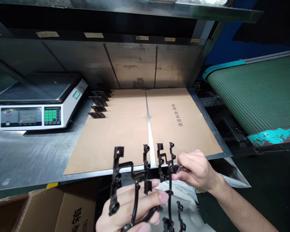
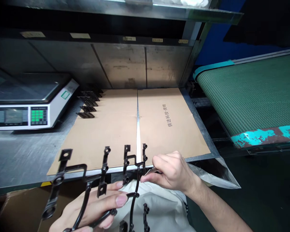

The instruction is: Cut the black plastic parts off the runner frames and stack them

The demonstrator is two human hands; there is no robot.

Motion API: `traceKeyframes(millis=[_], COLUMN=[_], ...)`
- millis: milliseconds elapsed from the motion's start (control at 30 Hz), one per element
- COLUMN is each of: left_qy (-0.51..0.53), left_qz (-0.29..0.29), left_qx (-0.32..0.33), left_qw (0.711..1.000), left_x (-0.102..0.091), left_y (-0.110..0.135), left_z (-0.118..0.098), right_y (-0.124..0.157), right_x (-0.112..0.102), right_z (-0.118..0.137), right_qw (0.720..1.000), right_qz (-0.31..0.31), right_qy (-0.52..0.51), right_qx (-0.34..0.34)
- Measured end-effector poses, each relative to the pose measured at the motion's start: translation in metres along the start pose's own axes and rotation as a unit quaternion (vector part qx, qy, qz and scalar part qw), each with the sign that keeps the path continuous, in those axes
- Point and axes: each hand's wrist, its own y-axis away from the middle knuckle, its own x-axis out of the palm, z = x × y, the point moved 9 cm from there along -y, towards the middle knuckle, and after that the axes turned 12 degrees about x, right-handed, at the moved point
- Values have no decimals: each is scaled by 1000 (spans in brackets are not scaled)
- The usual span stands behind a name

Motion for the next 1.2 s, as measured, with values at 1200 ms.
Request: traceKeyframes(millis=[1200], left_qy=[-61], left_qz=[-121], left_qx=[84], left_qw=[987], left_x=[-3], left_y=[2], left_z=[17], right_y=[14], right_x=[40], right_z=[-208], right_qw=[919], right_qz=[24], right_qy=[57], right_qx=[390])
